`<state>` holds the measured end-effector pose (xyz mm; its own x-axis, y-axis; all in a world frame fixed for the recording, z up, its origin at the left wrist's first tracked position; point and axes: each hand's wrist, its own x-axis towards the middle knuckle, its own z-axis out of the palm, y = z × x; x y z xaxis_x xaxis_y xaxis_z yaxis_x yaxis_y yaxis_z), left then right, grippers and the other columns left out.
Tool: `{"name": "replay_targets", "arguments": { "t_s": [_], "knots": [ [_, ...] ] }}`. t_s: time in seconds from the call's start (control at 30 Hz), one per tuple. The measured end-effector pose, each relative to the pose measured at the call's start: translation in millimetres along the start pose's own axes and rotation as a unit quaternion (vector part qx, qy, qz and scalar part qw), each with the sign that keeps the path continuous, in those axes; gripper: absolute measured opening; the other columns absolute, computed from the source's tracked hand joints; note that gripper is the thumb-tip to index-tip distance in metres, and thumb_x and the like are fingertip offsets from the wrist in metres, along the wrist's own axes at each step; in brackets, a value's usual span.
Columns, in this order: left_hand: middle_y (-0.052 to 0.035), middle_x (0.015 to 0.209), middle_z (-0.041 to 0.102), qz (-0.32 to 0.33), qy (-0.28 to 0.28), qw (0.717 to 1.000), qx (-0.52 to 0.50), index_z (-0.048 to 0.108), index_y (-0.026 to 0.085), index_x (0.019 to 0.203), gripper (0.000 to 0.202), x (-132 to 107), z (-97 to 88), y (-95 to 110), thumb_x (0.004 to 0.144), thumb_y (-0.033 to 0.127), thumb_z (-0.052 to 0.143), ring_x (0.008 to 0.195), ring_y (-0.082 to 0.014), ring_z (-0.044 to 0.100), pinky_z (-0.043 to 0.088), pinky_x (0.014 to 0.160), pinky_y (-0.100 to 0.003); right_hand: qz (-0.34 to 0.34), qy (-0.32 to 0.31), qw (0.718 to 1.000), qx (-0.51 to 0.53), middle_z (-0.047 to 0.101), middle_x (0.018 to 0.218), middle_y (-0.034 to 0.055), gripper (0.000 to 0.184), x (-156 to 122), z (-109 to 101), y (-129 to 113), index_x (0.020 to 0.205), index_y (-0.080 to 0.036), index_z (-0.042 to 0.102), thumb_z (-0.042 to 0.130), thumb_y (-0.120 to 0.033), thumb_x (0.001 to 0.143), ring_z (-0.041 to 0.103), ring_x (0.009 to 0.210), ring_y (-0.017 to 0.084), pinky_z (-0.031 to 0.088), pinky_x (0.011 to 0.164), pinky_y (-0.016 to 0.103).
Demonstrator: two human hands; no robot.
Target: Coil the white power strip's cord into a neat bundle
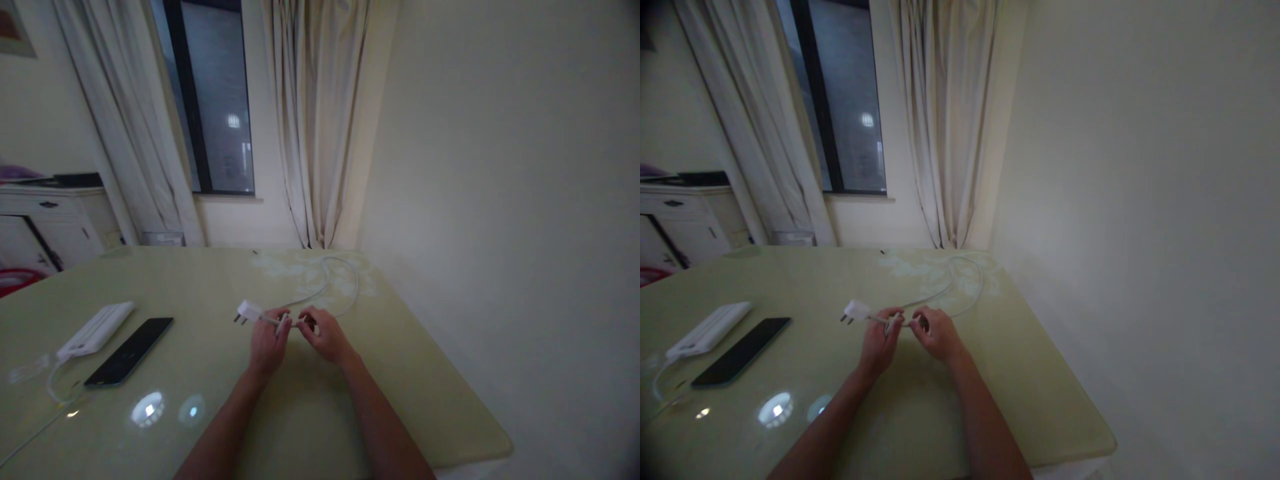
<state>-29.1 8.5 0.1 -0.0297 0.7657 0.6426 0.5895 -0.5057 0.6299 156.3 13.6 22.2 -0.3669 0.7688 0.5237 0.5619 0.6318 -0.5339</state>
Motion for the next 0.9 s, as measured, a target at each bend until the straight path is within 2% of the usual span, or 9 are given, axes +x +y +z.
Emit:
{"name": "replay_targets", "arguments": {
  "t_s": [0.13, 0.23, 0.3, 0.47, 0.57, 0.67, 0.73, 0.8, 0.9],
  "knots": [
    [-0.0061, 0.077, 0.071, -0.145, 0.041, 0.974, -0.166, 0.066, 0.018, 0.094, 0.051, 4.1, -5.3, 14.4, 0.099, 0.061, 0.039, 0.071, -0.0213, 0.068, 0.053, 0.067, -0.032, -0.055, 0.025, 0.996, -0.070, 0.068, 0.085, 0.0054, 0.015, 0.1, 3.3, -0.6, 0.092, -0.020, 0.066, 0.057, -0.030, 0.100, 0.059, 0.081, 0.019, 0.042, 0.078, 0.029],
    [-0.0035, 0.066, 0.070, -0.216, 0.003, 0.931, -0.293, 0.063, 0.017, 0.095, 0.052, 7.4, -5.5, 24.3, 0.092, 0.067, 0.048, 0.054, -0.0191, 0.064, 0.048, 0.053, -0.028, -0.077, 0.090, 0.983, -0.141, 0.069, 0.095, 0.0079, 0.012, 0.9, 7.0, 4.0, 0.090, -0.020, 0.068, 0.059, -0.021, 0.098, 0.060, 0.091, 0.021, 0.042, 0.085, 0.032],
    [-0.0064, 0.067, 0.073, -0.232, -0.036, 0.911, -0.338, 0.064, 0.015, 0.098, 0.057, 8.6, -4.4, 26.3, 0.089, 0.070, 0.051, 0.055, -0.0207, 0.066, 0.050, 0.054, -0.030, -0.047, 0.157, 0.972, -0.167, 0.069, 0.097, 0.0081, 0.009, 0.6, 8.5, 6.6, 0.088, -0.020, 0.069, 0.064, -0.020, 0.095, 0.059, 0.094, 0.022, 0.042, 0.085, 0.032],
    [-0.0134, 0.080, 0.078, -0.247, -0.095, 0.876, -0.404, 0.066, 0.010, 0.117, 0.071, 7.6, 0.1, 18.0, 0.089, 0.071, 0.046, 0.070, -0.0255, 0.072, 0.054, 0.071, -0.037, 0.050, 0.189, 0.972, -0.128, 0.070, 0.080, 0.0043, 0.011, -1.4, 16.5, 8.9, 0.083, -0.020, 0.070, 0.063, -0.018, 0.091, 0.063, 0.078, 0.018, 0.044, 0.074, 0.027],
    [-0.0154, 0.087, 0.079, -0.265, -0.084, 0.858, -0.431, 0.058, 0.007, 0.136, 0.082, 7.4, 1.6, 15.2, 0.087, 0.072, 0.047, 0.078, -0.0277, 0.073, 0.054, 0.077, -0.039, 0.088, 0.198, 0.974, -0.060, 0.075, 0.089, 0.0066, 0.014, -0.4, 21.3, 4.7, 0.089, -0.020, 0.074, 0.062, -0.026, 0.091, 0.067, 0.082, 0.019, 0.048, 0.078, 0.028],
    [-0.0187, 0.102, 0.078, -0.269, -0.076, 0.849, -0.447, 0.049, 0.008, 0.147, 0.090, 7.7, 2.1, 16.0, 0.086, 0.073, 0.051, 0.088, -0.0293, 0.074, 0.054, 0.081, -0.041, 0.105, 0.164, 0.981, 0.022, 0.075, 0.093, 0.0075, 0.024, 1.8, 21.6, -5.2, 0.091, -0.019, 0.075, 0.056, -0.033, 0.095, 0.068, 0.087, 0.019, 0.048, 0.081, 0.027],
    [-0.0205, 0.126, 0.071, -0.266, -0.092, 0.842, -0.461, 0.044, 0.015, 0.153, 0.090, 7.6, 2.9, 15.1, 0.086, 0.073, 0.054, 0.092, -0.0289, 0.074, 0.055, 0.083, -0.042, 0.103, 0.122, 0.985, 0.064, 0.074, 0.093, 0.0063, 0.025, 2.8, 20.9, -11.5, 0.094, -0.019, 0.075, 0.058, -0.037, 0.096, 0.067, 0.086, 0.018, 0.047, 0.079, 0.025],
    [-0.0192, 0.148, 0.056, -0.260, -0.113, 0.837, -0.469, 0.041, 0.023, 0.156, 0.086, 7.0, 4.4, 11.7, 0.086, 0.072, 0.056, 0.098, -0.0280, 0.073, 0.056, 0.084, -0.043, 0.104, 0.097, 0.987, 0.077, 0.073, 0.089, 0.0051, 0.027, 3.2, 20.7, -14.8, 0.095, -0.018, 0.074, 0.064, -0.042, 0.093, 0.064, 0.081, 0.017, 0.045, 0.074, 0.025],
    [-0.0158, 0.155, 0.049, -0.252, -0.120, 0.851, -0.445, 0.051, 0.026, 0.149, 0.073, 5.6, 8.3, 4.6, 0.090, 0.069, 0.053, 0.107, -0.0271, 0.069, 0.056, 0.089, -0.044, 0.120, 0.075, 0.988, 0.067, 0.071, 0.081, 0.0039, 0.026, 3.7, 20.3, -14.0, 0.086, -0.017, 0.074, 0.065, -0.041, 0.091, 0.061, 0.072, 0.016, 0.041, 0.068, 0.024]
  ]
}}
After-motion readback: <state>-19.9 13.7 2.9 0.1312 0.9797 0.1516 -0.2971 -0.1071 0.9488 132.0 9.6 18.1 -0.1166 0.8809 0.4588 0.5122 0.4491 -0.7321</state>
